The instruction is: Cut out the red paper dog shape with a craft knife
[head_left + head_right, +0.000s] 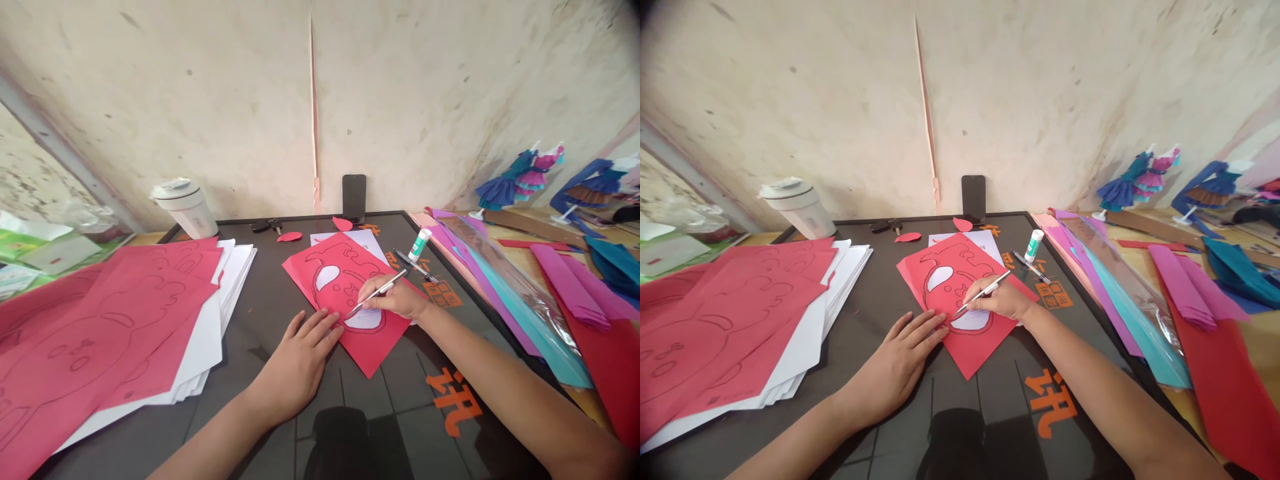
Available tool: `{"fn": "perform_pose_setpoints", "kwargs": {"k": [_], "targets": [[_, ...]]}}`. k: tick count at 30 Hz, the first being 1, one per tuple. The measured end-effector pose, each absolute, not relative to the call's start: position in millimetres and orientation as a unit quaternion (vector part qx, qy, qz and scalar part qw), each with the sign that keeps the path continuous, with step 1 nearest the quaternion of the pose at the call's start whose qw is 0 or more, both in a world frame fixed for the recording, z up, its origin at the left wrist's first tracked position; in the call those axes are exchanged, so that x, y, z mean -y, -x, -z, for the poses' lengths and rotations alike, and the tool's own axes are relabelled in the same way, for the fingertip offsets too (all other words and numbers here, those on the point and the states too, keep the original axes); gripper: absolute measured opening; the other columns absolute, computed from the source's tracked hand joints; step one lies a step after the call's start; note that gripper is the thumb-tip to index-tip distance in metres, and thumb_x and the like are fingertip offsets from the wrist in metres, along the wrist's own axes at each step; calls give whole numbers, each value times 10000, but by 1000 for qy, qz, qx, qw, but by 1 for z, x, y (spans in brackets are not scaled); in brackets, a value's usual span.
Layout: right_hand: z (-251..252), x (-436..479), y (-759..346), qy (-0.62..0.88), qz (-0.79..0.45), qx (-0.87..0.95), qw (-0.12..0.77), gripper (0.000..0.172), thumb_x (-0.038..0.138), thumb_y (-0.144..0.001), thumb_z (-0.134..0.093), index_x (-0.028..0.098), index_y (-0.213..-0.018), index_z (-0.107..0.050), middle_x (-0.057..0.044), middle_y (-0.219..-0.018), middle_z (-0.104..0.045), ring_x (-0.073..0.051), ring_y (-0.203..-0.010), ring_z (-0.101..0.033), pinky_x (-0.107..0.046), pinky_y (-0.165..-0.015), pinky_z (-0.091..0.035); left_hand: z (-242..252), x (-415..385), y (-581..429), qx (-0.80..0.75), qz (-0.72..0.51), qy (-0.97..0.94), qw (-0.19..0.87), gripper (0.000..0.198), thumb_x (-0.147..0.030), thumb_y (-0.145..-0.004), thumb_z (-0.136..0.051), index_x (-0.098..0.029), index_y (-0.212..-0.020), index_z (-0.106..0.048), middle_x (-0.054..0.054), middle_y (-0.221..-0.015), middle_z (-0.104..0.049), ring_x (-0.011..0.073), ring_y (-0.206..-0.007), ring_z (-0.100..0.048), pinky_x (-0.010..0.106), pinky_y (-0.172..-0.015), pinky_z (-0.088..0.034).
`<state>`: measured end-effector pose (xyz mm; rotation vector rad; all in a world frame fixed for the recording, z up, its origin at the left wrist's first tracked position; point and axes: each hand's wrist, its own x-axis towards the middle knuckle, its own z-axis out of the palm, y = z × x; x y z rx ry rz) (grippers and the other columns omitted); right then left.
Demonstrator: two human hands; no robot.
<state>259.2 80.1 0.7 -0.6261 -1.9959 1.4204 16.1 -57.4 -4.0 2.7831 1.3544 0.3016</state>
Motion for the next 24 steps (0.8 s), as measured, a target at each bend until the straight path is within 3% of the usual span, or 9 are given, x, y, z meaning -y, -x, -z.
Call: {"fn": "perform_pose_setpoints", "kwargs": {"k": [14,24], "targets": [[-1,-77,-259,246,-486,790,280,148,345,-761,-784,208,-816,-784,-46,-838,-762,-185,-796,-701,-303,-748,-551,4,57,-16,-436,-106,-893,22,601,-30,-873,-360,-194,-1442,-463,92,-1543,-409,277,-1433,-350,571,-1144,-319],[-4,-79,-259,239,-509,774,291,87,275,-726,-784,191,-733,-758,-39,-760,-726,-178,-732,-659,-304,-701,-521,3,57,-16,-436,-108,-893,24,596,-24,-873,-364,-199,-1434,-459,90,-1530,-431,276,-1431,-356,570,-1144,-322]]}}
